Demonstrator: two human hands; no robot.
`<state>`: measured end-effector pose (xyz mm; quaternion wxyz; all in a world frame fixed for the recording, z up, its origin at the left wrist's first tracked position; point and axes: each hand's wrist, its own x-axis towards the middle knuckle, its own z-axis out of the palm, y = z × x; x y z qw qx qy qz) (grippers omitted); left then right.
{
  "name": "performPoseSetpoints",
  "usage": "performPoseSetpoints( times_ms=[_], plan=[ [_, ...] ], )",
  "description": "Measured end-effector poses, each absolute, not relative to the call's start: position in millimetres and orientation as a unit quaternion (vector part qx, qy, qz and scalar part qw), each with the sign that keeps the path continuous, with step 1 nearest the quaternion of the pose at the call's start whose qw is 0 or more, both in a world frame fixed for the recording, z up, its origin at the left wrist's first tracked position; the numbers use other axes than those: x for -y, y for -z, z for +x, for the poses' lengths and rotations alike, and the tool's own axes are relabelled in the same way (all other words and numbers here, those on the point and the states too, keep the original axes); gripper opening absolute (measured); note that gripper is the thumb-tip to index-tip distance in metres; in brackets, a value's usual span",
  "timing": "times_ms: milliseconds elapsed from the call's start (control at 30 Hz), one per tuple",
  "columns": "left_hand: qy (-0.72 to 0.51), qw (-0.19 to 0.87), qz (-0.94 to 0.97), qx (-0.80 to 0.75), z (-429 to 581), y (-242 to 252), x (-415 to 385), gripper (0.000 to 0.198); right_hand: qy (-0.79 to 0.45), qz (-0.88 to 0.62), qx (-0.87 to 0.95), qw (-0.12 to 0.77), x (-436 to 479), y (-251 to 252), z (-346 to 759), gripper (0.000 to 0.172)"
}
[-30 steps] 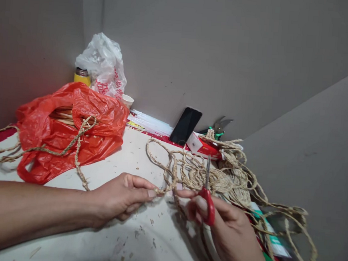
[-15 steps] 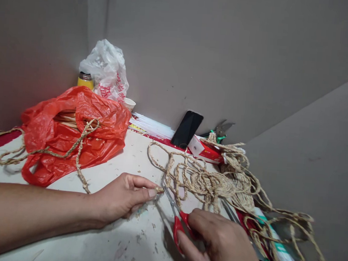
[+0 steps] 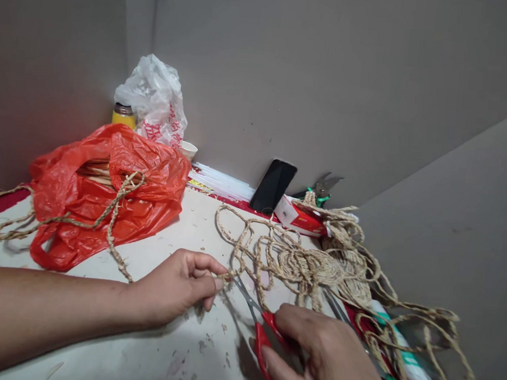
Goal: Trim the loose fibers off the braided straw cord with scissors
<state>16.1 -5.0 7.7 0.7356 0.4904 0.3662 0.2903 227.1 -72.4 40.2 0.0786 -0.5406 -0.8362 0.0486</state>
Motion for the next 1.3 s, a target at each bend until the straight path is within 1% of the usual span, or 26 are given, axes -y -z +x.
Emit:
performPoseSetpoints(
  times_ms=[233, 400, 533, 700, 900, 1100, 1300],
  plan=[
    [-0.287, 0.709, 0.517, -0.384, 16.6, -3.8, 3.3, 0.027, -0.077, -0.546, 0.833, 0.044, 72.1, -40.0, 229.5, 0.027],
    [-0.253, 0.687, 0.552, -0.399, 13.7, -6.7, 1.1, 0.017, -0.103, -0.546, 0.831, 0.011, 73.2, -41.6, 230.6, 0.027],
    [-0.227, 0.683, 0.565, -0.404, 12.9, -9.6, -1.2, 0.013, -0.130, -0.533, 0.836, 0.003, 74.4, -40.4, 228.7, 0.026],
    [-0.210, 0.729, 0.521, -0.391, 14.8, -11.6, -2.8, 0.012, -0.138, -0.525, 0.840, 0.015, 73.1, -36.4, 225.5, 0.025],
    [-0.194, 0.742, 0.508, -0.392, 14.4, -13.9, -3.2, 0.011, -0.117, -0.506, 0.854, 0.031, 72.5, -32.1, 224.0, 0.026],
    [-0.201, 0.756, 0.485, -0.391, 14.8, -15.1, -2.0, 0.010, -0.088, -0.484, 0.867, 0.079, 72.7, -25.3, 225.1, 0.029],
    [-0.204, 0.763, 0.475, -0.389, 15.8, -16.1, -3.5, 0.007, -0.101, -0.468, 0.870, 0.120, 71.7, -22.5, 227.1, 0.034]
  ],
)
